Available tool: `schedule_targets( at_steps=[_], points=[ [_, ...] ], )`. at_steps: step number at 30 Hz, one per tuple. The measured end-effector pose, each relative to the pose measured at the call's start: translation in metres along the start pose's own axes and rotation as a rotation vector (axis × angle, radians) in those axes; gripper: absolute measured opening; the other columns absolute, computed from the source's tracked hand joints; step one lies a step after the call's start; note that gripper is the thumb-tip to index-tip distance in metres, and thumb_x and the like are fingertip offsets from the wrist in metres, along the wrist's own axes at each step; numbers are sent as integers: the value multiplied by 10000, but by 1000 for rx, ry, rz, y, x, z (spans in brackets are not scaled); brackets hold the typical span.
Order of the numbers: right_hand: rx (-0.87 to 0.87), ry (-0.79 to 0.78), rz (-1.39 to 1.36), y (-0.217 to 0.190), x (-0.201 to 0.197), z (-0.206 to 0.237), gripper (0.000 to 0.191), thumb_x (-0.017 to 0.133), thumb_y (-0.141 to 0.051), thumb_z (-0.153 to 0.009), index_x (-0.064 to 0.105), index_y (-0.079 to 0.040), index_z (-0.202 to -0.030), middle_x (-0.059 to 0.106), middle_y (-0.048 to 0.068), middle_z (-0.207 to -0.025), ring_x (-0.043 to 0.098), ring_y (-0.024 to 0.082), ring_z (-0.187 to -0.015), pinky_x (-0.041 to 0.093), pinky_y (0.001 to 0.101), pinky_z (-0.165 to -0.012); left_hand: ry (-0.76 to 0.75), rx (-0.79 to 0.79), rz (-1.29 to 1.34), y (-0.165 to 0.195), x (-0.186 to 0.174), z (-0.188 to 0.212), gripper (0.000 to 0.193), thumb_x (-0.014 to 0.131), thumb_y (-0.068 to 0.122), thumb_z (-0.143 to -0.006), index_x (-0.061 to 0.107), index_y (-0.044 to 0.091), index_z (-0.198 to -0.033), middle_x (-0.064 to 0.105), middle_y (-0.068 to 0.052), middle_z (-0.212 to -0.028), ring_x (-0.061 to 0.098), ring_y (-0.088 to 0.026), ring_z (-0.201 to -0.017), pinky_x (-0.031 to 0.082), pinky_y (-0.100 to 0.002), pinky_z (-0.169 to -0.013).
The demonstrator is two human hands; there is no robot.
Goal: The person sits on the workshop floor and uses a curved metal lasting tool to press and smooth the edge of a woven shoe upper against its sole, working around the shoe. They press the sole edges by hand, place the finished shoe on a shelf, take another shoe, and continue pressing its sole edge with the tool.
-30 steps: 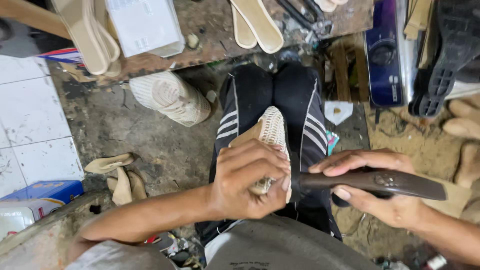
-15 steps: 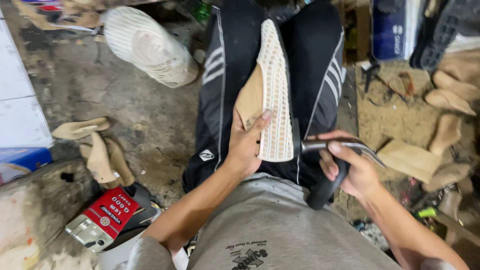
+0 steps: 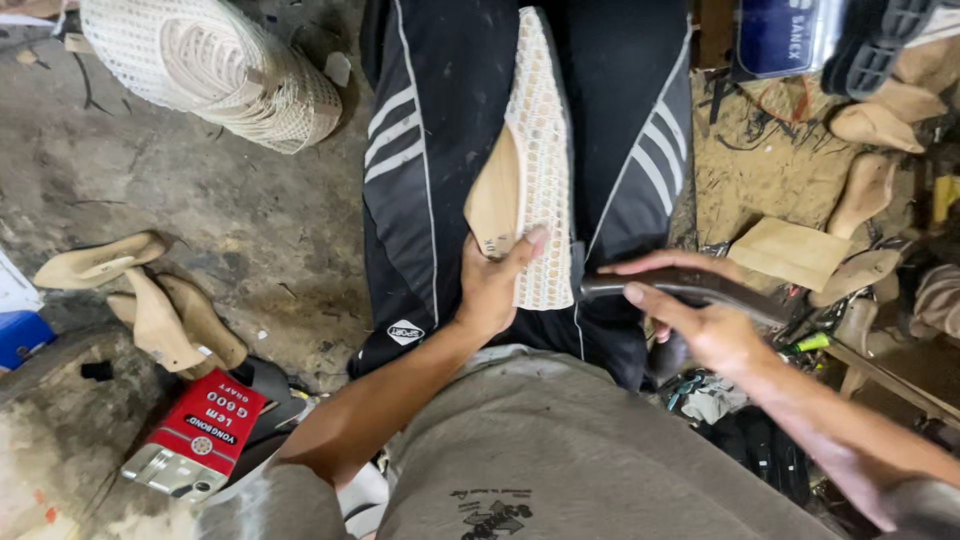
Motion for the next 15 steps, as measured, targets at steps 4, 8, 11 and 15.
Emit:
schedule_targets(
  at_steps=[4, 8, 11, 15],
  points=[
    [56, 93, -188, -3, 4, -4, 258, 711, -118, -898, 749, -22, -1135, 779, 116, -837, 598, 120, -464, 501, 244, -410, 28, -8, -35, 5, 2, -4, 283, 775, 17, -913, 650, -28, -1163, 708, -67, -996, 681, -125, -849, 566, -275, -775],
    [51, 274, -539, -5, 21, 8, 234, 682, -127, -909, 729, -35, -1118, 796, 58, -937, 596, 101, -483, 498, 232, -426, 89, -59, -56, 8, 1, -4, 349, 770, 31, -840, 629, 11, -1158, 713, -29, -973, 698, -108, -846, 599, -270, -761],
    [5, 210, -226, -19, 14, 3, 252, 694, -121, -916, 738, -14, -1141, 759, 70, -808, 616, 103, -485, 509, 237, -435, 76, -96, -65, 3, -2, -1, 315, 767, 33, -868, 629, -4, -1148, 703, -28, -948, 677, -102, -819, 572, -265, -731],
    [-23, 57, 62, -29, 2, -14, 249, 730, -98, -900, 776, 0, -1125, 760, 91, -753, 599, 105, -498, 500, 237, -451, -4, -19, -50, 3, 0, -2, 267, 772, 29, -918, 636, -36, -1139, 685, -42, -920, 636, -105, -778, 526, -261, -699]
  ],
)
Point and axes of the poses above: each hand's wrist, its own z-axis away from the middle knuckle, its own x-axis out of the palm, y = z × x, the point moved 7 cm from there along -z, towards the middle knuckle
